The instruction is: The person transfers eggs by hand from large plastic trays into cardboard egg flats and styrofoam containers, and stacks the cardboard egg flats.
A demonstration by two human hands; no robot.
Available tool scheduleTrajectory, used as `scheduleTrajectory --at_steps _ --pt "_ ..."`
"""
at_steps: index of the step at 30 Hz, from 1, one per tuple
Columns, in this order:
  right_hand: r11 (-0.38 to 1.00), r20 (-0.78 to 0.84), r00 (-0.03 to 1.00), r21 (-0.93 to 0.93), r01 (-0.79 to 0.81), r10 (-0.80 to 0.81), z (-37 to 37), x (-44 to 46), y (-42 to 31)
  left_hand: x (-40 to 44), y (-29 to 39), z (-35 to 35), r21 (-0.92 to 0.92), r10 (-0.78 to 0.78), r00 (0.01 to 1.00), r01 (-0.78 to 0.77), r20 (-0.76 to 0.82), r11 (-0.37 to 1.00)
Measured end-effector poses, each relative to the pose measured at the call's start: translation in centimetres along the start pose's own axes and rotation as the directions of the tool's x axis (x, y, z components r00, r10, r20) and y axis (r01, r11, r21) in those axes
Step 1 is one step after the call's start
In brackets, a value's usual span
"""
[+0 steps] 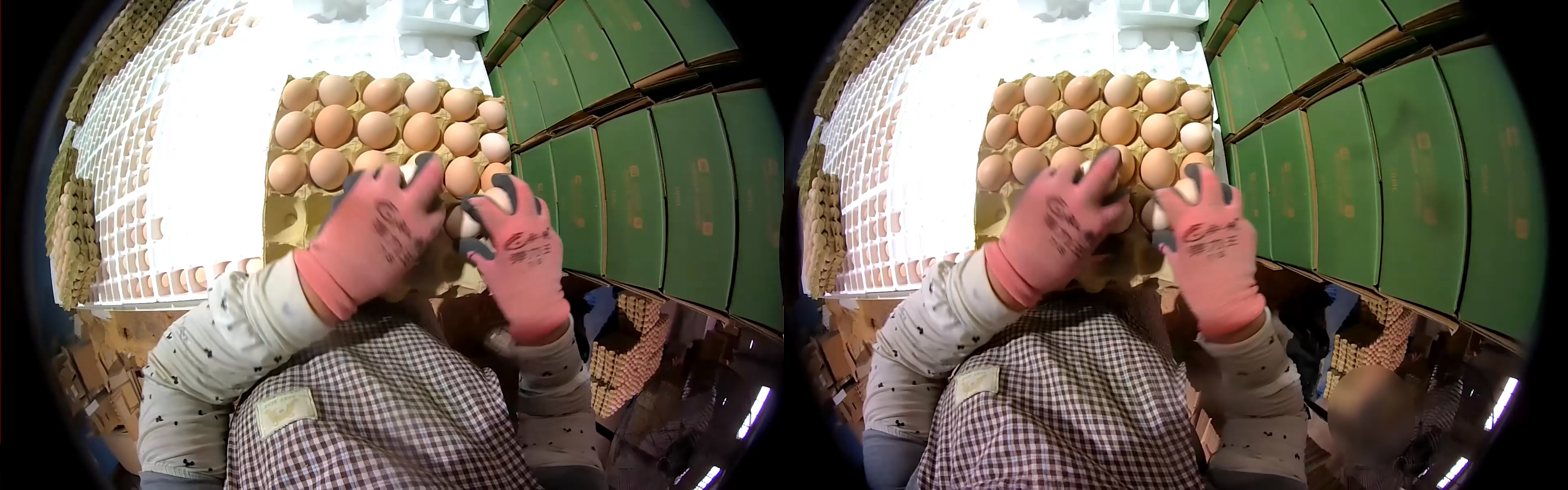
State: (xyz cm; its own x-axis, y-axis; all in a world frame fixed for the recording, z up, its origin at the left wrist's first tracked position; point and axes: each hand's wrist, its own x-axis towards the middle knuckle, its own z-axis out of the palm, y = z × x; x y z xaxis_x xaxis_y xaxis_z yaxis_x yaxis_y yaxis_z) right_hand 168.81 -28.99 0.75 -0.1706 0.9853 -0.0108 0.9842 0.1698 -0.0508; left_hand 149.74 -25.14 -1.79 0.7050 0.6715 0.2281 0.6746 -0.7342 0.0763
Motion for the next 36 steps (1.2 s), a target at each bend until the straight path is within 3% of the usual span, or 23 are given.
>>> scheduleTrajectory --at_steps 2,3,4,5,8,10,12,14,15,16,17,18,19,21,23,25,27,28,30,31,32,34,36 --pt "0.875 -0.052 0.992 0.477 -0.079 0.118 0.7 -0.3 1.9 -0.2 -2.5 -2.1 -0.46 -0.116 0.993 0.091 -0.027 0.883" --pt "0.696 -0.053 0.981 0.712 -0.093 0.185 0.9 -0.5 2.4 -1.0 -4.1 -3.1 -0.796 -0.078 0.989 0.15 0.129 0.587" --pt "0.267 0.11 0.935 0.941 -0.207 0.337 0.9 -1.0 1.9 -3.4 -5.7 -1.9 -0.958 -0.097 0.953 0.285 0.285 -0.014" --pt "-0.091 0.234 0.898 0.972 -0.216 0.373 0.2 -1.3 0.9 -5.2 -6.7 -2.3 -0.917 -0.087 0.951 0.259 0.297 -0.304" --pt "0.06 0.1 0.947 0.99 -0.124 0.307 0.2 -1.0 -3.0 -10.4 -8.5 -3.5 -0.943 -0.059 0.991 0.094 0.119 -0.318" --pt "0.061 0.124 0.956 0.988 -0.145 0.267 -0.2 -0.6 -6.7 -15.8 -10.0 -1.4 -0.686 0.019 0.953 0.231 0.303 -0.69" --pt "0.09 0.15 0.982 0.983 -0.16 0.111 -0.2 0.0 -11.0 -22.5 -11.4 0.7 -0.457 0.037 0.882 0.279 0.469 -0.845" --pt "0.191 0.151 0.988 0.971 -0.142 -0.032 0.0 0.4 -16.1 -26.8 -12.7 -0.2 -0.678 -0.232 0.76 0.343 0.607 -0.65" --pt "0.37 0.193 0.95 0.924 -0.093 -0.244 -0.3 1.8 -17.9 -28.9 -13.5 -0.5 -0.73 -0.358 0.669 0.425 0.651 -0.535" --pt "0.584 0.185 0.917 0.81 0.061 -0.353 -0.1 2.9 -21.4 -32.0 -15.0 2.0 -0.838 -0.517 0.662 0.385 0.543 -0.387" --pt "0.696 0.116 0.927 0.694 0.181 -0.357 0.8 3.5 -25.0 -32.3 -16.8 1.3 -0.807 -0.634 0.546 0.543 0.548 -0.231" --pt "0.789 0.091 0.942 0.577 0.213 -0.322 2.0 4.2 -28.1 -32.3 -17.9 1.4 -0.821 -0.767 0.61 0.531 0.198 0.21" --pt "0.876 0.062 0.955 0.418 0.24 -0.292 4.2 4.9 -30.3 -32.1 -19.4 0.2 -0.411 -0.764 0.64 0.721 0.085 0.558" --pt "0.959 0.072 0.959 0.092 0.268 -0.275 9.0 6.4 -32.6 -30.9 -21.1 -1.5 0.008 -0.675 0.707 0.689 0.21 0.724" --pt "0.973 0.262 0.942 -0.041 0.228 -0.21 10.9 6.8 -33.0 -31.9 -22.0 -0.9 -0.074 -0.665 0.689 0.708 0.287 0.702" --pt "0.988 0.289 0.946 -0.006 0.154 -0.146 10.8 6.5 -31.7 -33.0 -23.4 -1.2 -0.174 -0.652 0.688 0.718 0.317 0.674" --pt "0.994 0.17 0.983 -0.077 0.08 -0.066 11.4 6.6 -30.2 -35.2 -25.3 0.2 -0.421 -0.664 0.746 0.618 0.05 0.664" --pt "0.99 0.071 0.995 -0.11 0.083 -0.075 12.3 6.7 -29.6 -36.1 -25.8 2.1 -0.432 -0.687 0.709 0.577 -0.157 0.694" --pt "0.987 -0.019 0.999 -0.157 0.038 -0.042 14.4 6.8 -28.8 -36.8 -25.7 3.6 -0.27 -0.663 0.734 0.615 -0.146 0.741" --pt "0.93 0.014 1.0 -0.367 0.025 -0.022 17.1 6.2 -28.3 -37.2 -25.8 4.2 -0.208 -0.636 0.76 0.606 -0.133 0.768" --pt "0.891 -0.215 0.968 -0.454 0.016 -0.127 21.5 5.2 -27.0 -37.6 -26.2 4.8 -0.211 -0.631 0.766 0.601 -0.124 0.771" --pt "0.99 -0.021 0.994 -0.096 0.101 -0.103 16.6 5.4 -27.7 -36.4 -25.4 4.4 -0.298 -0.647 0.757 0.6 -0.088 0.743" --pt "0.955 -0.093 0.97 0.179 0.236 -0.223 6.1 5.1 -29.3 -33.5 -24.3 2.5 -0.383 -0.63 0.768 0.55 -0.118 0.742"
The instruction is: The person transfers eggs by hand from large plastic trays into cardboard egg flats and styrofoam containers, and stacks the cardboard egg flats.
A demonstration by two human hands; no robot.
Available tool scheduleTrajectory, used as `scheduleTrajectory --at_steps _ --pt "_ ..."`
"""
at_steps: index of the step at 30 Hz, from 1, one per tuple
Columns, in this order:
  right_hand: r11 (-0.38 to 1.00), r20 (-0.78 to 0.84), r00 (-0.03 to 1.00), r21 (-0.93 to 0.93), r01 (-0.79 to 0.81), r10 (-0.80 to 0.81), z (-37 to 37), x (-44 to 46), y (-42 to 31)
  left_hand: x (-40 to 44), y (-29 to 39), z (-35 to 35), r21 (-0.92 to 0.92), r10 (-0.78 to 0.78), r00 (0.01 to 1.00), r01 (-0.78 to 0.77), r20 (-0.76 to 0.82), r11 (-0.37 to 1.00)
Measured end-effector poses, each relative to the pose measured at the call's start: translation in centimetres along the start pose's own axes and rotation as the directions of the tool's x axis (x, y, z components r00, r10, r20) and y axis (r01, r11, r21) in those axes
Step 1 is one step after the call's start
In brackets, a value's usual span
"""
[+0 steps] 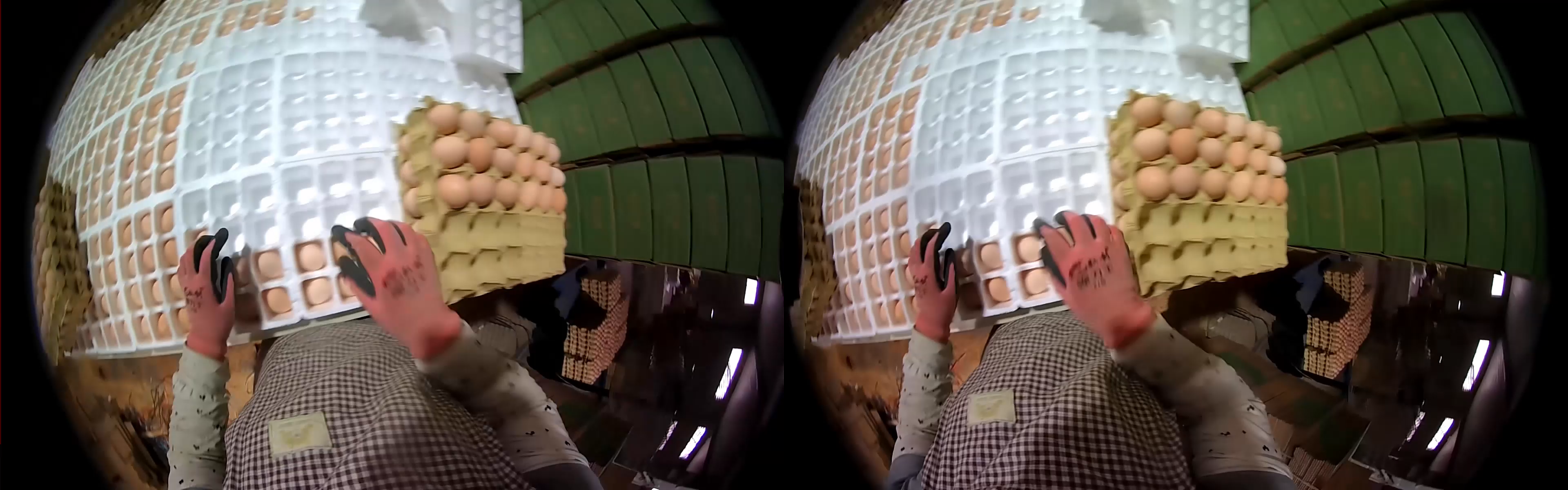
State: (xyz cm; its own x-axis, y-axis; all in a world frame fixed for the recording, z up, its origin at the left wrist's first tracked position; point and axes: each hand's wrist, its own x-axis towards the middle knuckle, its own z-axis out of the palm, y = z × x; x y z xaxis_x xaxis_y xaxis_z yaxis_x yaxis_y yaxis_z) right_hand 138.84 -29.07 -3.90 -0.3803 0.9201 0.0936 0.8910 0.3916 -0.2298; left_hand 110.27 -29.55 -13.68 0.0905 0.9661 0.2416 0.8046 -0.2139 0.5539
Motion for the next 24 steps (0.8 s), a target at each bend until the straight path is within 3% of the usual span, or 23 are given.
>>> scheduleTrajectory --at_steps 1,2,3,4,5,6,7,9,10,11,12,13,14,15,17,18,19,21,22,24 --pt "0.996 -0.024 1.0 0.087 -0.001 0.003 -3.7 -0.4 0.4 0.7 1.8 0.1 -0.018 0.057 0.998 -0.058 -0.037 0.998" --pt "0.976 -0.066 0.994 0.208 -0.067 0.083 -6.7 -1.0 2.1 2.3 4.6 0.1 -0.262 0.08 0.997 -0.082 -0.018 0.962" --pt "0.977 -0.098 0.985 0.176 -0.123 0.142 -8.9 -1.4 4.3 3.9 7.6 0.4 -0.258 0.147 0.989 -0.15 -0.032 0.954" --pt "0.964 -0.106 0.962 0.111 -0.242 0.253 -10.0 -1.7 6.7 5.3 10.3 1.0 -0.291 0.208 0.976 -0.216 -0.058 0.932" --pt "0.922 -0.148 0.943 -0.208 -0.326 0.3 -10.2 -2.1 9.1 7.1 13.1 1.5 -0.311 0.297 0.954 -0.294 -0.04 0.904" --pt "0.91 -0.051 0.941 -0.243 -0.337 0.335 -10.4 -2.2 11.5 9.3 16.6 1.8 -0.183 0.426 0.905 -0.42 -0.012 0.889" --pt "0.932 -0.062 0.967 -0.259 -0.255 0.247 -9.5 -2.2 13.5 11.0 19.0 3.2 -0.13 0.529 0.848 -0.523 0.019 0.842" --pt "0.949 -0.085 0.994 -0.3 -0.092 0.07 -7.7 -2.5 17.4 12.7 22.8 5.7 -0.002 0.558 0.822 -0.562 0.116 0.827" --pt "0.963 -0.035 0.996 -0.256 -0.09 0.083 -9.1 -2.8 17.5 13.4 23.8 6.1 0.019 0.534 0.824 -0.547 0.192 0.837" --pt "0.976 -0.07 0.976 0.087 -0.201 0.207 -9.7 -3.9 19.2 14.0 24.7 6.4 0.04 0.502 0.823 -0.53 0.266 0.847" --pt "0.863 -0.056 0.942 0.421 -0.279 0.332 -10.6 -5.4 21.4 14.7 24.4 6.3 -0.06 0.524 0.825 -0.524 0.214 0.85" --pt "0.636 0.005 0.896 0.702 -0.319 0.445 -11.1 -6.8 23.0 15.3 23.2 6.5 -0.287 0.509 0.827 -0.44 0.24 0.851" --pt "0.181 -0.005 0.834 0.977 -0.114 0.552 -12.0 -7.7 23.6 15.0 23.5 6.6 -0.608 0.337 0.919 -0.15 0.205 0.78" --pt "-0.01 0.107 0.804 0.992 -0.125 0.585 -12.9 -9.4 25.8 14.6 23.9 6.3 -0.836 0.139 0.961 0.133 0.241 0.533" --pt "0.074 0.242 0.762 0.932 -0.354 0.6 -14.4 -10.8 28.8 15.3 24.3 5.7 -0.88 0.06 0.928 0.327 0.369 0.345" --pt "0.451 0.125 0.841 0.797 -0.401 0.527 -14.1 -10.8 29.9 15.4 24.2 6.7 -0.788 0.234 0.941 0.053 0.245 0.614" --pt "0.849 -0.016 0.929 0.413 -0.329 0.369 -14.3 -10.0 30.1 15.3 25.8 6.7 -0.392 0.433 0.882 -0.338 0.185 0.856" --pt "0.93 0.034 0.929 -0.024 -0.367 0.368 -13.1 -9.7 30.5 14.2 30.0 8.3 0.162 0.312 0.887 -0.382 0.34 0.91" --pt "0.941 0.04 0.942 -0.07 -0.33 0.333 -12.4 -9.4 31.0 13.8 30.5 9.0 0.229 0.387 0.89 -0.44 0.241 0.868" --pt "0.968 -0.013 0.969 -0.034 -0.249 0.249 -12.0 -9.5 31.8 14.0 30.4 8.9 0.063 0.377 0.893 -0.403 0.247 0.913"
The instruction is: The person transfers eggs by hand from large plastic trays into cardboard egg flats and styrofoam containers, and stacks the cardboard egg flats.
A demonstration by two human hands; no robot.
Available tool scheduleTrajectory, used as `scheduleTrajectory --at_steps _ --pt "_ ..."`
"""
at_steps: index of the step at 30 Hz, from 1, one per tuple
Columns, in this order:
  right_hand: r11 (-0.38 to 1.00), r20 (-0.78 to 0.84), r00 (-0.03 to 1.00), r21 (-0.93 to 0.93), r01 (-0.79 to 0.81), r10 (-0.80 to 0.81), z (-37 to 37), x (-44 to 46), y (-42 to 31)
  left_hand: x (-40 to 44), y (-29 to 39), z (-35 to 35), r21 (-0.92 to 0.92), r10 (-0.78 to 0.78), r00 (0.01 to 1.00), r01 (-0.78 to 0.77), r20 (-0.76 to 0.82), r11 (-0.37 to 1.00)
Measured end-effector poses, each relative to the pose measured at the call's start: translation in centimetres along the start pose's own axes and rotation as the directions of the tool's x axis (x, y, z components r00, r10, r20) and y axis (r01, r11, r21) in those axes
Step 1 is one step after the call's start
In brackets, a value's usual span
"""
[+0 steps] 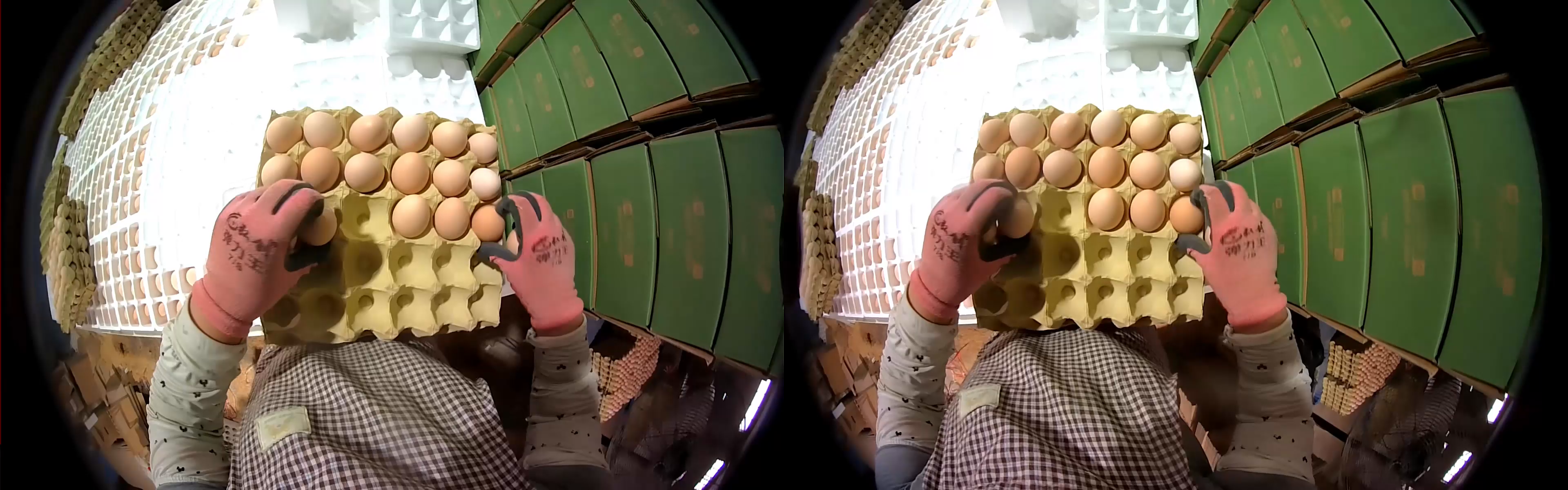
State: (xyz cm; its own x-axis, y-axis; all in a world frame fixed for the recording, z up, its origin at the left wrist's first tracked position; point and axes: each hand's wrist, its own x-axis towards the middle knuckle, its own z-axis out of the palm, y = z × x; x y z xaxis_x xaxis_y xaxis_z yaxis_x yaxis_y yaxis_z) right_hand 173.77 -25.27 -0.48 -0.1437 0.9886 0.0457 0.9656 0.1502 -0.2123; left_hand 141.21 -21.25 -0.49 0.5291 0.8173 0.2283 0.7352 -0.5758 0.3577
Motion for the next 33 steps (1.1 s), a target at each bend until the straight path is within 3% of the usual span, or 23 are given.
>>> scheduleTrajectory --at_steps 1,2,5,6,8,9,10,11,12,14,15,16,18,21,23,25,27,28,29,30,31,32,33 --pt "0.999 -0.029 0.999 0.015 0.04 -0.04 0.1 0.0 0.3 0.2 0.0 -0.2 -0.089 -0.002 1.0 0.002 0.003 0.996" --pt "0.981 0.041 0.999 0.19 -0.038 0.031 0.1 -0.1 0.5 0.8 0.7 -0.3 -0.26 -0.05 0.998 0.037 -0.044 0.965" --pt "0.934 -0.092 0.995 0.35 0.077 -0.048 -0.2 0.6 -1.0 3.7 2.3 0.7 -0.123 0.133 0.991 -0.133 -0.004 0.984" --pt "0.954 0.009 1.0 0.298 0.016 -0.019 -0.5 1.0 -1.9 4.5 3.3 1.5 0.043 0.167 0.986 -0.168 0.027 0.985" --pt "0.999 0.109 0.994 -0.037 -0.007 0.011 -0.2 1.2 -4.0 5.9 5.8 2.9 0.304 0.119 0.979 -0.166 0.167 0.938" --pt "0.979 0.155 0.987 -0.206 -0.009 0.041 0.0 1.2 -5.0 5.8 6.5 4.8 0.441 0.121 0.983 -0.171 0.14 0.881" --pt "0.954 0.23 0.963 -0.292 -0.067 0.139 0.0 1.4 -5.9 6.1 6.8 5.0 0.423 0.119 0.979 -0.18 0.168 0.888" --pt "0.966 0.171 0.981 -0.254 -0.049 0.095 0.2 1.2 -5.7 6.3 6.8 5.0 0.404 0.117 0.974 -0.187 0.192 0.895" --pt "0.975 0.106 0.993 -0.219 -0.025 0.05 0.6 0.8 -5.3 6.4 6.1 4.6 0.163 0.09 0.983 -0.116 0.157 0.98" --pt "0.997 0.003 1.0 -0.083 0.001 -0.001 0.9 0.3 -4.1 6.0 3.3 3.0 -0.336 0.014 0.995 0.019 0.095 0.942" --pt "0.999 -0.027 0.999 0.011 -0.039 0.039 0.9 0.1 -3.8 5.1 1.1 3.3 -0.677 0.047 0.997 0.009 0.065 0.736" --pt "0.989 -0.049 0.996 0.134 -0.066 0.073 1.2 0.1 -3.2 4.4 -0.7 2.0 -0.869 0.083 0.926 0.311 0.368 0.385" --pt "0.932 -0.095 0.98 0.335 -0.135 0.176 1.3 0.0 -2.7 0.6 -2.9 1.6 -0.895 0.101 0.898 0.437 0.428 -0.093" --pt "0.809 -0.191 0.917 0.556 -0.192 0.349 1.3 -0.7 -4.1 -4.6 -4.9 -0.1 -0.833 0.102 0.881 0.471 0.462 -0.289" --pt "0.434 -0.015 0.898 0.879 -0.198 0.439 1.2 -0.3 -7.2 -8.9 -6.3 -1.2 -0.829 0.039 0.877 0.466 0.478 -0.31" --pt "0.553 -0.001 0.962 0.818 -0.155 0.272 0.7 -0.7 -10.6 -14.6 -8.9 -0.8 -0.882 -0.205 0.864 0.419 0.46 -0.215" --pt "0.487 0.026 0.973 0.863 -0.137 0.227 1.6 -0.7 -16.4 -19.3 -13.0 0.3 -0.914 -0.474 0.788 0.39 0.393 -0.111" --pt "0.544 0.001 0.998 0.838 -0.038 0.069 2.0 -0.1 -19.1 -21.1 -15.4 0.7 -0.919 -0.591 0.731 0.391 0.342 -0.048" --pt "0.675 0.083 0.989 0.737 0.024 -0.126 1.7 1.6 -22.0 -22.3 -18.1 1.1 -0.904 -0.658 0.716 0.41 0.235 0.123" --pt "0.76 0.148 0.962 0.645 0.082 -0.229 2.0 3.2 -25.6 -22.1 -19.4 -0.1 -0.65 -0.681 0.723 0.575 0.119 0.497" --pt "0.777 0.111 0.941 0.6 0.193 -0.32 3.4 4.9 -28.8 -21.9 -20.3 -1.7 -0.241 -0.651 0.759 0.632 0.004 0.736" --pt "0.829 0.132 0.937 0.518 0.212 -0.322 5.2 6.1 -31.2 -21.3 -20.7 -2.1 0.014 -0.527 0.845 0.53 -0.092 0.848" --pt "0.87 0.128 0.927 0.409 0.275 -0.353 8.2 7.5 -32.7 -21.0 -21.7 -1.6 0.211 -0.461 0.886 0.46 -0.046 0.863"
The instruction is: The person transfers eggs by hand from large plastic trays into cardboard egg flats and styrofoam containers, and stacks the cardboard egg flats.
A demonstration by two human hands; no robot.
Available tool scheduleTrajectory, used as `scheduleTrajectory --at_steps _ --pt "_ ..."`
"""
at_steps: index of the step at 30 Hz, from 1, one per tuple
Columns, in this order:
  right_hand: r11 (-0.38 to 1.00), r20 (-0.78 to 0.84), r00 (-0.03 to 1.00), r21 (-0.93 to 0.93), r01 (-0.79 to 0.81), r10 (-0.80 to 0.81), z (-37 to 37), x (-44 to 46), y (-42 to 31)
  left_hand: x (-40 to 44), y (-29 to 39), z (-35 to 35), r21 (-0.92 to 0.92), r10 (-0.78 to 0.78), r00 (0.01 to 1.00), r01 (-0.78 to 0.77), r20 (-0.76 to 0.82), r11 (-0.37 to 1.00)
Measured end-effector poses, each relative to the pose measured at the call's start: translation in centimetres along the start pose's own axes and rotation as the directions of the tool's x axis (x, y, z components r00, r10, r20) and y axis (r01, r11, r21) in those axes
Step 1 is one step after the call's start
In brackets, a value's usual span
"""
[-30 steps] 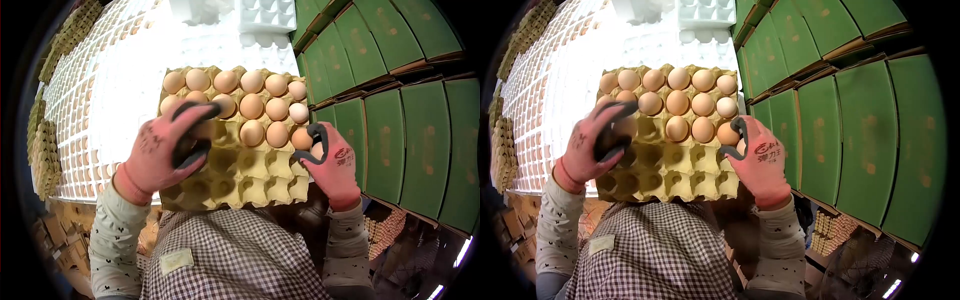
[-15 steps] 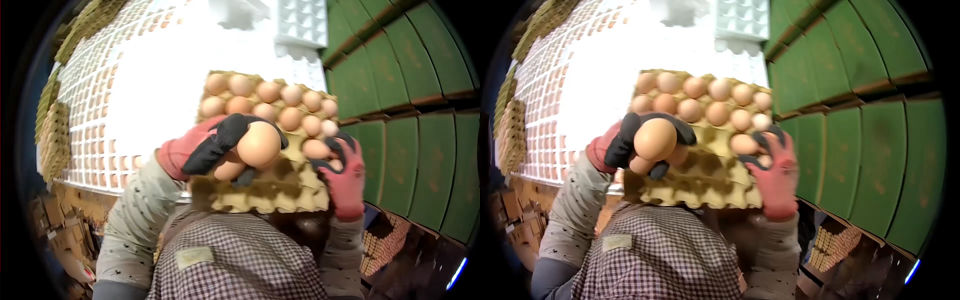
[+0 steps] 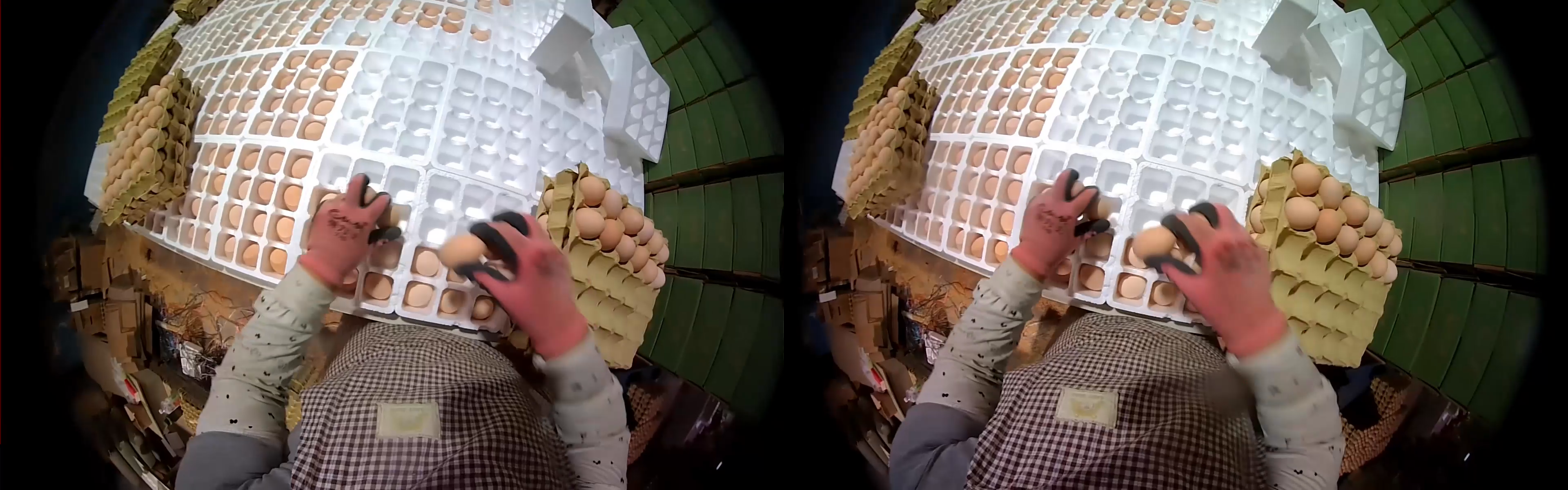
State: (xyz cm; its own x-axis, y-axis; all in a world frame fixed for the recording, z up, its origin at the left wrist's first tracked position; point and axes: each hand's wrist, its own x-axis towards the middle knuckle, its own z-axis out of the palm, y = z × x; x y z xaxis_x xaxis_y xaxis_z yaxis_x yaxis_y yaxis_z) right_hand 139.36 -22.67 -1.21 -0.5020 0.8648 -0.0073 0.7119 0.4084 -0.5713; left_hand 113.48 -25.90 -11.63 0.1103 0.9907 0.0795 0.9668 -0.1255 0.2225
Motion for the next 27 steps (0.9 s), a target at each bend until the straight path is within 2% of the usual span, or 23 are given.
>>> scheduleTrajectory --at_steps 1,2,3,5,6,8,9,10,11,12,14,15,16,18,20,21,22,23,25,26,27 --pt "0.985 -0.003 0.999 -0.172 0.031 -0.032 2.3 1.8 0.1 0.2 -0.2 0.7 0.067 0.019 0.995 -0.025 0.093 0.997" --pt "0.918 0.092 0.995 -0.398 -0.003 0.043 4.0 3.1 0.1 0.4 -0.4 1.1 0.133 0.035 0.982 -0.06 0.183 0.989" --pt "0.843 0.23 0.965 -0.537 0.016 0.128 5.2 4.3 0.3 0.6 -0.9 0.7 0.092 0.015 0.974 -0.036 0.225 0.995" --pt "0.765 0.32 0.921 -0.643 0.038 0.224 6.4 4.7 1.3 1.3 -1.7 -1.6 0.015 -0.004 0.948 -0.001 0.318 1.0" --pt "0.747 0.356 0.892 -0.664 0.032 0.278 6.3 4.7 1.8 2.1 -2.6 -2.9 -0.131 -0.049 0.945 0.096 0.325 0.987" --pt "0.755 0.293 0.917 -0.656 -0.013 0.27 6.4 4.4 3.4 3.0 -6.4 0.0 -0.578 -0.068 0.997 0.037 -0.032 0.815" --pt "0.694 0.298 0.906 -0.72 0.007 0.3 6.6 4.6 3.9 3.5 -7.3 0.9 -0.448 -0.087 0.982 0.001 -0.17 0.894" --pt "0.691 0.274 0.93 -0.722 0.031 0.244 7.5 4.2 4.7 3.9 -8.0 1.8 -0.304 -0.079 0.947 -0.02 -0.31 0.952" --pt "0.682 0.24 0.952 -0.73 0.047 0.191 8.7 3.9 5.9 4.2 -9.2 4.3 -0.22 -0.111 0.959 0.053 -0.26 0.974" --pt "0.661 0.196 0.97 -0.748 0.052 0.146 8.8 3.5 6.6 4.1 -10.2 6.3 -0.156 -0.089 0.948 0.042 -0.305 0.987" --pt "0.7 0.238 0.944 -0.714 0.01 0.23 7.4 3.8 5.2 3.8 -10.5 6.8 -0.101 -0.036 0.955 0.006 -0.294 0.995" --pt "0.756 0.203 0.959 -0.654 -0.016 0.196 5.6 3.2 4.1 3.5 -10.4 6.7 -0.116 -0.041 0.951 0.005 -0.307 0.993" --pt "0.812 0.166 0.974 -0.584 -0.028 0.153 3.6 2.6 2.6 3.5 -9.3 5.0 -0.142 -0.064 0.96 0.026 -0.272 0.99" --pt "0.94 -0.051 0.996 -0.33 -0.085 0.071 -2.2 1.2 0.5 4.6 -5.8 1.7 -0.353 -0.06 0.976 -0.017 -0.208 0.936" --pt "0.943 -0.239 0.969 -0.302 -0.141 0.068 -7.1 -1.3 2.1 5.8 0.0 -1.0 -0.606 -0.023 0.966 -0.142 -0.256 0.782" --pt "0.888 -0.251 0.956 -0.389 -0.245 0.154 -8.6 -2.2 3.4 6.7 3.2 -2.1 -0.631 0.044 0.953 -0.233 -0.299 0.74" --pt "0.815 -0.274 0.932 -0.466 -0.343 0.235 -9.9 -2.9 4.8 7.6 6.5 -3.3 -0.567 0.155 0.928 -0.332 -0.337 0.754" --pt "0.77 -0.24 0.961 -0.585 -0.255 0.137 -10.2 -3.8 7.2 8.6 9.9 -4.2 -0.512 0.275 0.888 -0.441 -0.369 0.737" --pt "0.772 -0.238 0.971 -0.62 -0.138 -0.018 -9.5 -3.7 10.2 10.9 15.8 -4.0 -0.351 0.481 0.786 -0.609 -0.389 0.712" --pt "0.766 -0.234 0.968 -0.638 -0.081 -0.093 -9.5 -3.8 11.3 11.6 18.4 -4.2 -0.309 0.539 0.783 -0.619 -0.311 0.722" --pt "0.816 -0.239 0.97 -0.554 -0.166 0.034 -10.3 -4.6 11.8 12.2 20.0 -3.8 -0.248 0.561 0.803 -0.596 -0.203 0.764"
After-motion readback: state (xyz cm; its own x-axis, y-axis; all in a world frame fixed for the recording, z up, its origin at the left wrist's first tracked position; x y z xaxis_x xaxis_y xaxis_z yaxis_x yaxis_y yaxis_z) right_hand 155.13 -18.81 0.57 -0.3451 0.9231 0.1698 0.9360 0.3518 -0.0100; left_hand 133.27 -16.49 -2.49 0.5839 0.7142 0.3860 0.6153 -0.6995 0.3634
